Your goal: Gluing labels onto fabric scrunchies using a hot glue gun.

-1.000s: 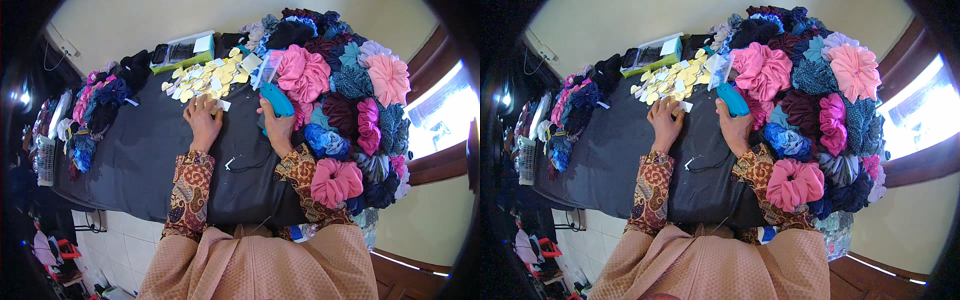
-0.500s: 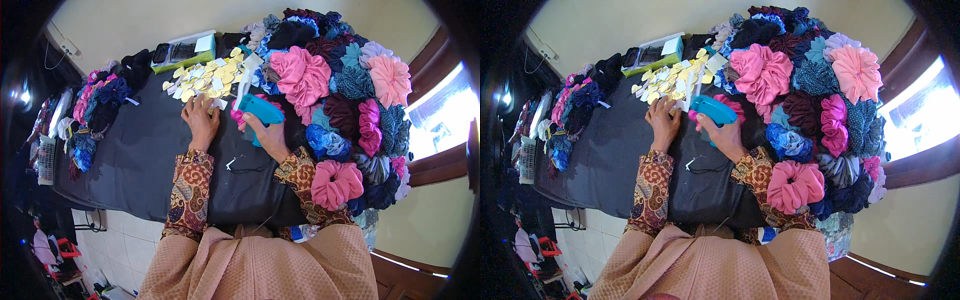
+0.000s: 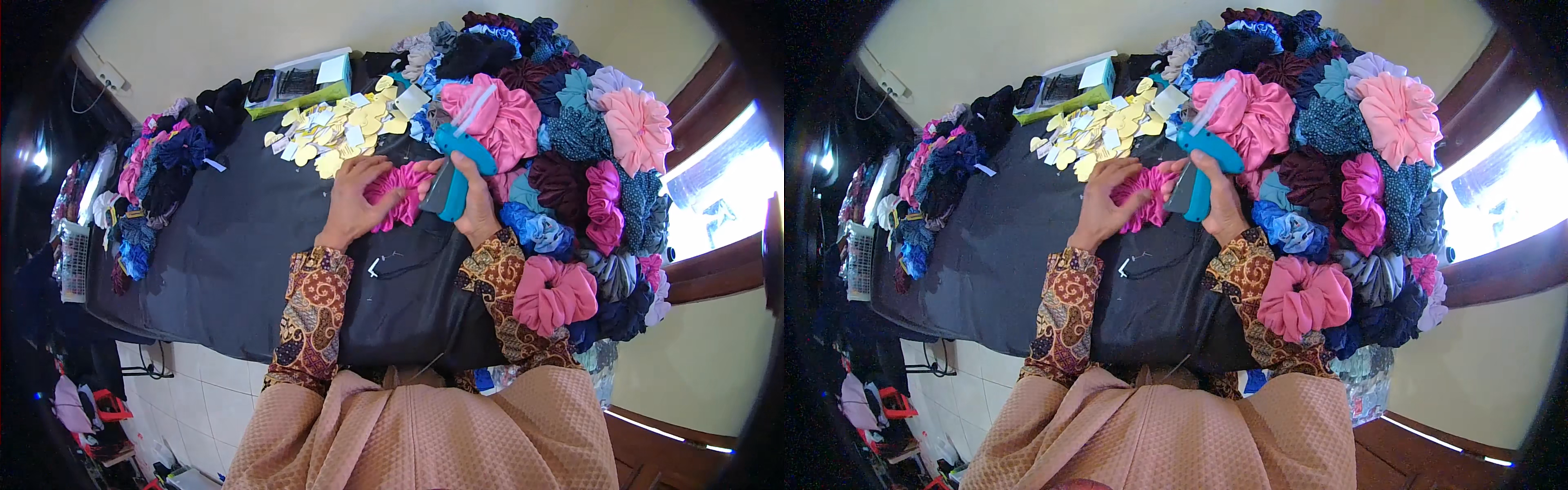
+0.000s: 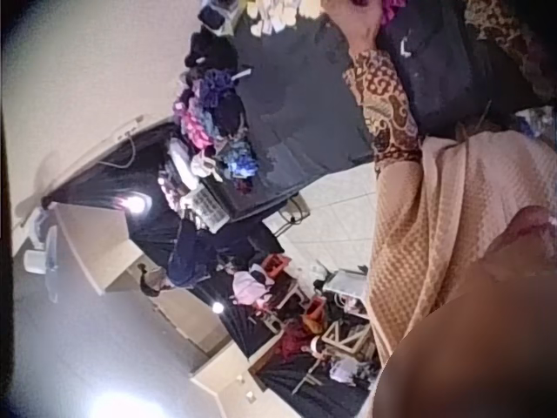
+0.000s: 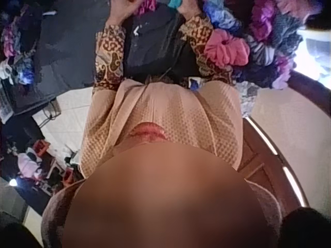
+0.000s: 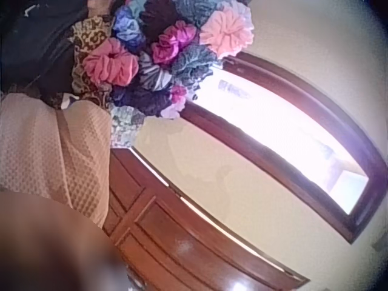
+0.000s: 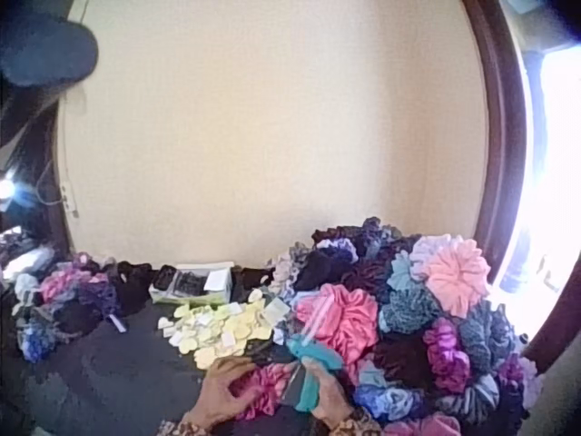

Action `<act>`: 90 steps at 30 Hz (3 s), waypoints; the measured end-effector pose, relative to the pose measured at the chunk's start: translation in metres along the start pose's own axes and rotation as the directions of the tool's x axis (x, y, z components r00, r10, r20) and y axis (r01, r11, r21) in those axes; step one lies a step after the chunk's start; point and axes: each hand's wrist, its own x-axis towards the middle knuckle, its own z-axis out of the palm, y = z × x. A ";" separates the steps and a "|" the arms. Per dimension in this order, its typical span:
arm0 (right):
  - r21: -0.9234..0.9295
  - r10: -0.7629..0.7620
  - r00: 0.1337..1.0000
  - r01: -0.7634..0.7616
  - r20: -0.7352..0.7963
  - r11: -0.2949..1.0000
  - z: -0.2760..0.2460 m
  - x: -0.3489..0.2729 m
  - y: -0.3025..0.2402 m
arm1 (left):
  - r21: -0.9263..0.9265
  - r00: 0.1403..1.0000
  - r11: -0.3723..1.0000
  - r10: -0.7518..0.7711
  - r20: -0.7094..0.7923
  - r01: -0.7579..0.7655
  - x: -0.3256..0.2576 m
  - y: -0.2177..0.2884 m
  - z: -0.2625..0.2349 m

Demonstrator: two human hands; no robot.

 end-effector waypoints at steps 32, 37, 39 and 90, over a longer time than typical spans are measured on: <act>-0.081 -0.050 0.983 0.036 -0.174 0.996 -0.008 0.006 0.001 | 0.028 0.996 0.999 -0.031 0.087 0.029 0.016 -0.019 0.041; -0.065 -0.041 0.984 0.030 -0.173 0.997 -0.007 0.005 0.002 | 0.132 0.993 0.986 -0.094 -0.072 0.103 0.016 -0.035 0.040; -0.070 -0.051 0.983 0.039 -0.175 0.997 -0.008 0.006 0.003 | 0.132 0.975 0.968 -0.203 -0.094 0.214 0.018 -0.036 0.037; -0.027 0.003 0.985 -0.007 -0.174 1.000 -0.010 0.009 0.005 | -0.201 0.861 0.979 0.071 0.504 0.037 -0.023 -0.011 -0.015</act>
